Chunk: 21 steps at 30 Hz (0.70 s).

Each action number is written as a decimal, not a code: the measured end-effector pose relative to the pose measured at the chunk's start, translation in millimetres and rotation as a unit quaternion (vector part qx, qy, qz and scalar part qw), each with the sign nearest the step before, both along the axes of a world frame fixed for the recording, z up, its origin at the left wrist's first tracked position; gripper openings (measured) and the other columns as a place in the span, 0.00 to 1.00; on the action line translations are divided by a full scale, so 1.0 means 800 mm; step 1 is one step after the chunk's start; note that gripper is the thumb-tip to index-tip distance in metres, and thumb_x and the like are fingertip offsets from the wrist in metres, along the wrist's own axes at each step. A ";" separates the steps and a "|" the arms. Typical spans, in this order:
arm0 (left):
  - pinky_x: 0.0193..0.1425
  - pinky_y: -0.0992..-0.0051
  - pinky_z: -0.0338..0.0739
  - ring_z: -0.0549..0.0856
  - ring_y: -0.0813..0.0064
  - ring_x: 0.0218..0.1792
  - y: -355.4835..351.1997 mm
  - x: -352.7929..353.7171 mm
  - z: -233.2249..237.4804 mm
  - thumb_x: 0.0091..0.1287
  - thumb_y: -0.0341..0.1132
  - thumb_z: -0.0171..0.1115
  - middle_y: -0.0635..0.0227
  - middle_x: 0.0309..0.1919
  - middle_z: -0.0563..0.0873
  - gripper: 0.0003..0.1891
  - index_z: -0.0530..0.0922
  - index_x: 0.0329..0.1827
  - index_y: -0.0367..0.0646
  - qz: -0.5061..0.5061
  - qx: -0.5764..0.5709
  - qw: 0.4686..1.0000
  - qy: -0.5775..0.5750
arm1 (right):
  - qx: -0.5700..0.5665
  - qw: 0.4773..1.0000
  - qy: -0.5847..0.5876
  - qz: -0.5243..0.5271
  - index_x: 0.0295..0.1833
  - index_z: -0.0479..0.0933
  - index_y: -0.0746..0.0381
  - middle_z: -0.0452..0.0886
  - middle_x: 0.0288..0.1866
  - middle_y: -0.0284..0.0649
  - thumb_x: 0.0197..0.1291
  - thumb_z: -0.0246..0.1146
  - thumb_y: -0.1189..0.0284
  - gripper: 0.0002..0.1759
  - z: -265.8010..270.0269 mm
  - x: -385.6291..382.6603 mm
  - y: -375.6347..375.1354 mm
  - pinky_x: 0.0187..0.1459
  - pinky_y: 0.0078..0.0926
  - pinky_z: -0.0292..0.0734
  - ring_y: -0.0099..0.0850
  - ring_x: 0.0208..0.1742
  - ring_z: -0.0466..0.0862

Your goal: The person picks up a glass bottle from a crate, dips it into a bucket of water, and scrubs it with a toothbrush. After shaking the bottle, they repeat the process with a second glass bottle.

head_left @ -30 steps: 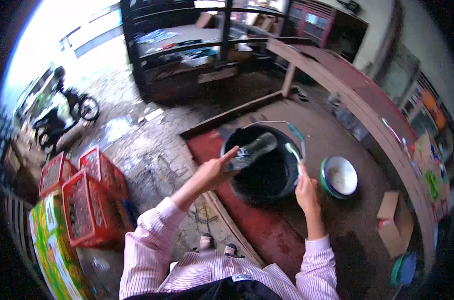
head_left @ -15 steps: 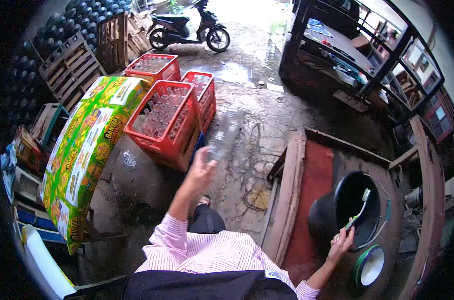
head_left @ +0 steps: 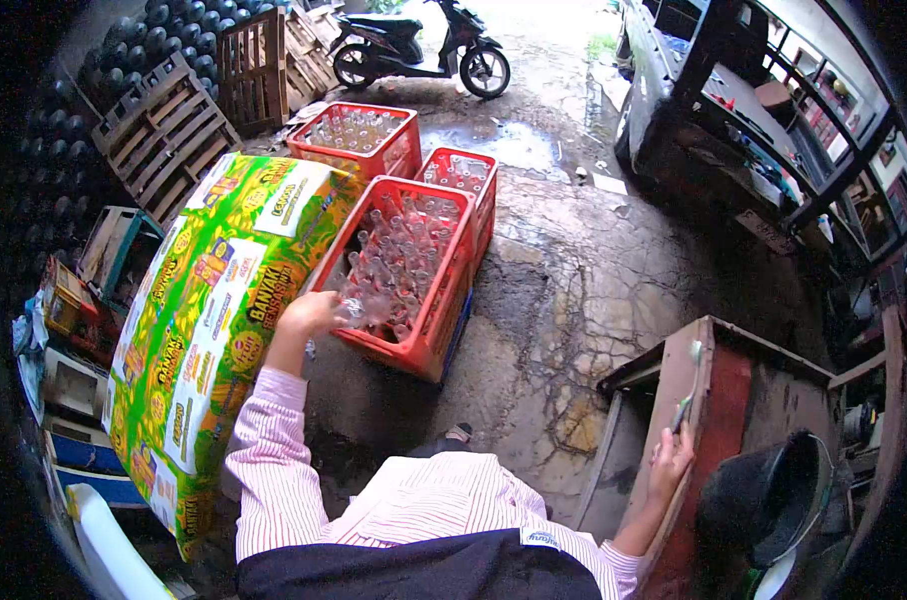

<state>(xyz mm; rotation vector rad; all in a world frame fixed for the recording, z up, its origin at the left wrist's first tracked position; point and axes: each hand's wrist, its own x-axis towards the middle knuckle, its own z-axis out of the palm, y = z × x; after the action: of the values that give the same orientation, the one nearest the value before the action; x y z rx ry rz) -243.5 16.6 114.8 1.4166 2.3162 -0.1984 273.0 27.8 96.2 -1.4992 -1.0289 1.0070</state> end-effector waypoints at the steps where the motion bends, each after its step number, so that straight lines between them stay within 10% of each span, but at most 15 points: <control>1: 0.49 0.69 0.70 0.78 0.62 0.43 0.015 -0.005 -0.003 0.47 0.45 0.61 0.55 0.42 0.78 0.25 0.72 0.49 0.46 0.001 -0.005 1.000 -0.003 | 0.002 0.999 -0.012 0.053 0.56 0.63 0.63 0.58 0.17 0.23 0.57 0.51 0.74 0.20 0.003 -0.014 0.005 0.15 0.11 0.49 0.12 0.15 0.57; 9: 0.41 0.70 0.75 0.81 0.69 0.41 0.105 0.013 -0.095 0.46 0.43 0.60 0.64 0.39 0.81 0.17 0.79 0.37 0.45 -0.170 -0.189 0.955 0.150 | 0.014 0.990 -0.119 0.074 0.51 0.67 0.69 0.66 0.30 0.30 0.54 0.49 0.79 0.17 0.008 -0.078 0.020 0.19 0.13 0.55 0.14 0.19 0.60; 21: 0.44 0.68 0.74 0.79 0.65 0.44 0.092 0.011 -0.205 0.51 0.37 0.57 0.62 0.42 0.80 0.14 0.79 0.39 0.44 -0.104 -0.137 0.984 0.050 | 0.015 0.981 -0.178 0.076 0.51 0.66 0.68 0.66 0.30 0.32 0.55 0.49 0.77 0.16 -0.023 -0.088 0.005 0.20 0.15 0.59 0.17 0.21 0.64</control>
<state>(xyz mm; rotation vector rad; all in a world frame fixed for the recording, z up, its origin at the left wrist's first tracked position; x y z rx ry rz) -234.5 90.2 -49.4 1.5319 2.1130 -0.6369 202.6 31.9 77.5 -1.6314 -1.4231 0.8385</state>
